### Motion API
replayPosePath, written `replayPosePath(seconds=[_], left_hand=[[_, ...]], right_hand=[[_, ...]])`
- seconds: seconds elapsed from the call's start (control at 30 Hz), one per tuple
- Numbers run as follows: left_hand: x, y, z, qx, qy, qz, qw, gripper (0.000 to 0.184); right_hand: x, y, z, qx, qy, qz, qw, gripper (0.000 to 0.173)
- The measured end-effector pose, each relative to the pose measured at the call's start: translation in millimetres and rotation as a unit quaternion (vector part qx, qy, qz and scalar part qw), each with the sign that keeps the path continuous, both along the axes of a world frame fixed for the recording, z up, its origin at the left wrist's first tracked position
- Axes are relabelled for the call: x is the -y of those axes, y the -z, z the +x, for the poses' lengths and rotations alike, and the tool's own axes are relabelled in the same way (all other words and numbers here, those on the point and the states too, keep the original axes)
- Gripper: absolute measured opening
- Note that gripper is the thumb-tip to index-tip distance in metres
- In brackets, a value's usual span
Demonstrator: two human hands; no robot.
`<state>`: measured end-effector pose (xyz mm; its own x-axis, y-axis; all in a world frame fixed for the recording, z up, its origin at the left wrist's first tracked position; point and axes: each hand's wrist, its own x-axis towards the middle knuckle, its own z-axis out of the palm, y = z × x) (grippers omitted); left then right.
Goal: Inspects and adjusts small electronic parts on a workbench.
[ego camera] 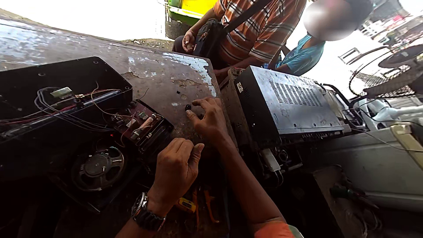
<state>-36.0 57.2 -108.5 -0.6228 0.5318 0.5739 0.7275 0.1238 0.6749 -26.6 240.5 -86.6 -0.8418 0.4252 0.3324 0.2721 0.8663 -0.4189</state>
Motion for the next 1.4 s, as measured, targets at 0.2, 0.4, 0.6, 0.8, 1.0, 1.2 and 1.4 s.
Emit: replayPosePath(seconds=[0.2,0.4,0.6,0.8,1.0,1.2,1.4], left_hand=[[0,-1,-1,0.030,-0.044,0.059,0.997,0.020],[1,-7,-1,0.071,-0.026,0.151,0.986,0.039],[-1,-7,5,0.053,0.040,0.184,0.981,0.024],[-1,-3,2,0.104,0.107,0.175,0.973,0.026],[-3,1,5,0.130,0.114,0.186,0.967,0.025],[-3,1,4,0.136,0.122,0.180,0.967,0.025],[-4,2,5,0.149,0.146,0.179,0.962,0.026]], right_hand=[[3,-16,-16,0.013,-0.031,0.028,0.999,0.020],[36,-38,43,-0.166,-0.178,-0.250,0.937,0.023],[49,-27,80,-0.217,-0.171,-0.371,0.886,0.028],[49,-18,89,-0.233,-0.153,-0.330,0.902,0.016],[56,-14,90,-0.249,-0.137,-0.299,0.911,0.016],[56,-13,91,-0.258,-0.136,-0.292,0.911,0.015],[53,-10,92,-0.267,-0.143,-0.293,0.907,0.013]])
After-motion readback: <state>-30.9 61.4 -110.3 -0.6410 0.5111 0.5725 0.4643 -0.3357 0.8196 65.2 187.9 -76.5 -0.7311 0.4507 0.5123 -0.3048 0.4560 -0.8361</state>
